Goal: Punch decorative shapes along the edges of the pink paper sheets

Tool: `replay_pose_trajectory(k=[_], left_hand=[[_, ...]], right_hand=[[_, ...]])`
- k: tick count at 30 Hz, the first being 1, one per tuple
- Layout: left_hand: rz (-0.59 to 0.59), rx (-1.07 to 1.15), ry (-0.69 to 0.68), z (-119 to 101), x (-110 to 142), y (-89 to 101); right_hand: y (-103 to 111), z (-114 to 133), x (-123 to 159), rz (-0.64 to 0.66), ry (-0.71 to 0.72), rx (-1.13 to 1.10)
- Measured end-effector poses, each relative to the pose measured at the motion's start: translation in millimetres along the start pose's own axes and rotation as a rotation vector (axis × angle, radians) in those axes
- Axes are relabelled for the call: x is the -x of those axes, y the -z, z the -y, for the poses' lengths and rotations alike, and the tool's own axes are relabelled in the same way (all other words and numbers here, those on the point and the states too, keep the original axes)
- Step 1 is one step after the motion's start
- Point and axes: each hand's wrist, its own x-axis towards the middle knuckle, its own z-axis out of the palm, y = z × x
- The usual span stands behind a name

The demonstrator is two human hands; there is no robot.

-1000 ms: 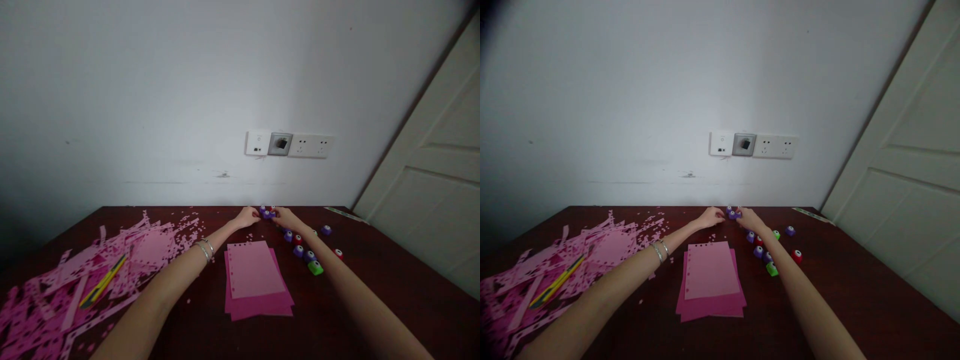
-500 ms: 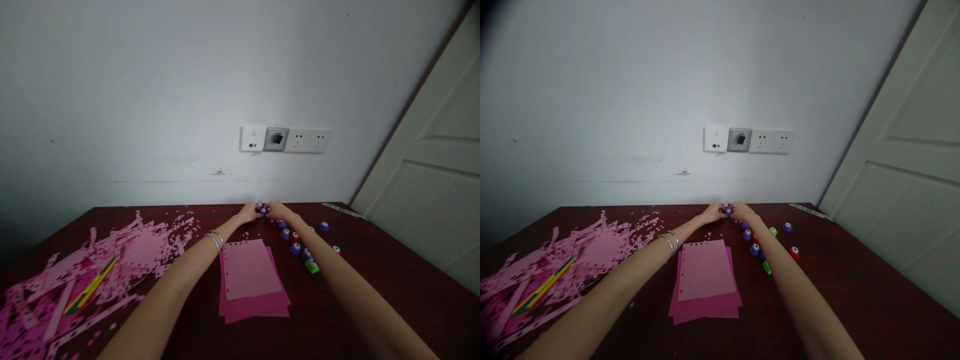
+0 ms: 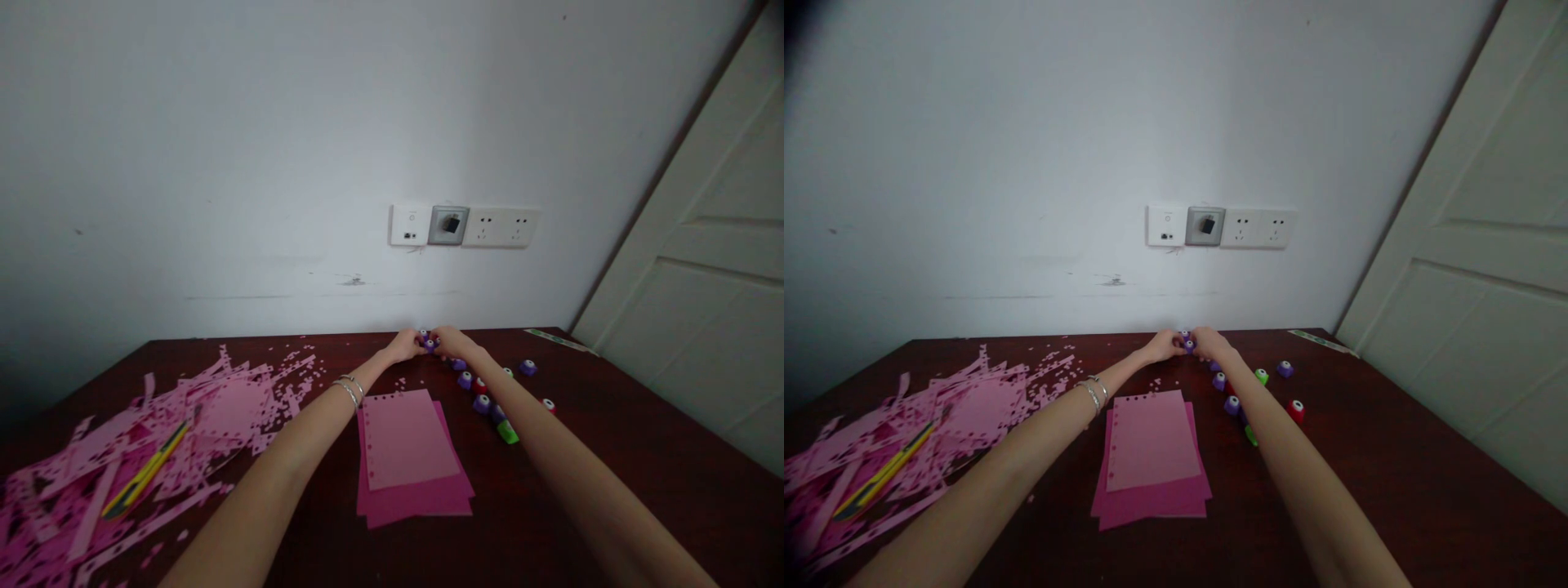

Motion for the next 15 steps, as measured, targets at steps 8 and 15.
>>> replay_pose_trajectory(k=[8,15], left_hand=[[0.003,0.03,-0.054,-11,17,19.3],[0.026,0.023,-0.052,-23,65,53.7]], right_hand=[[15,11,18,-0.015,0.119,-0.006],[10,40,40,-0.019,0.271,-0.121]])
